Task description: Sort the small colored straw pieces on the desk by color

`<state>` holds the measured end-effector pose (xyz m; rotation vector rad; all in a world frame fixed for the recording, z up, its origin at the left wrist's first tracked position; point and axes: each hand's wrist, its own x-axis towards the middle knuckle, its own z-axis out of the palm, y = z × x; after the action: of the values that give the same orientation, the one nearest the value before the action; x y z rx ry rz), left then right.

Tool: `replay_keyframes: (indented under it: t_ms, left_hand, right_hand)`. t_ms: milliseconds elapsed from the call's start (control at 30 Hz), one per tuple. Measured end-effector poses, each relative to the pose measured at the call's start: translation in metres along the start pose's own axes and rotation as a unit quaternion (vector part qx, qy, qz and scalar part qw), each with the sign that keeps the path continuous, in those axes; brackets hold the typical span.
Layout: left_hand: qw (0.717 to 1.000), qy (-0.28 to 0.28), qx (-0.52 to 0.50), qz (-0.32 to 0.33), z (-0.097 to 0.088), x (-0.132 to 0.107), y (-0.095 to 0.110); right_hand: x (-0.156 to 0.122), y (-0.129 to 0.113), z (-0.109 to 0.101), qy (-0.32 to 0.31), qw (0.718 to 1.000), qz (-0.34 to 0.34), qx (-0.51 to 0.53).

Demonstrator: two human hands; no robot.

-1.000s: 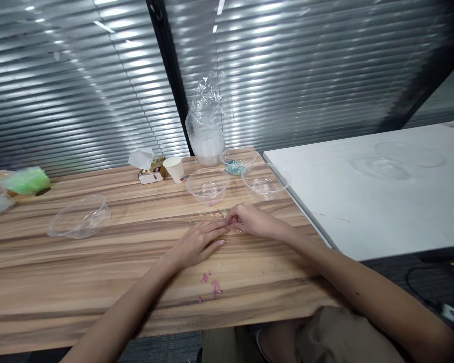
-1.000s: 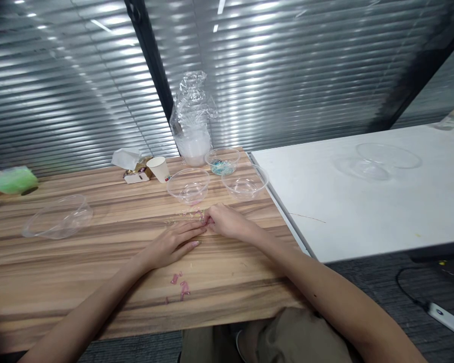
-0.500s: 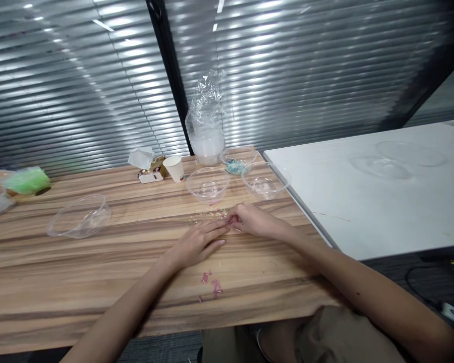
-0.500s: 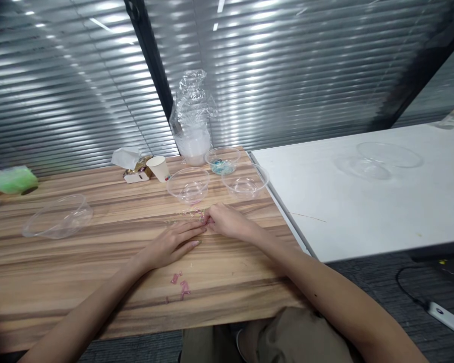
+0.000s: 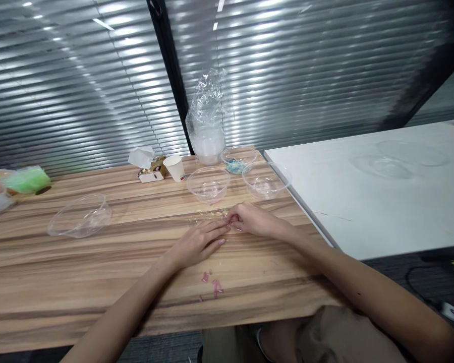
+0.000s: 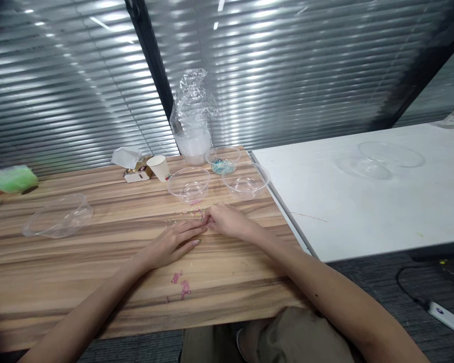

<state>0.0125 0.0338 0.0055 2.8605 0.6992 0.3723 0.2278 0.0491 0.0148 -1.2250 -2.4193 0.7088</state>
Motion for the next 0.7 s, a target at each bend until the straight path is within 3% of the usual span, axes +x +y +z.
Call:
replay_keyframes:
  t_ms: [700]
  left_hand:
    - [1.0,0.002,-0.002,0.0,-0.0007,0.0004,0.0001]
  right_hand:
    - [-0.0003,-0.0018,-0.0013,-0.003,1.0,0.014,-0.007]
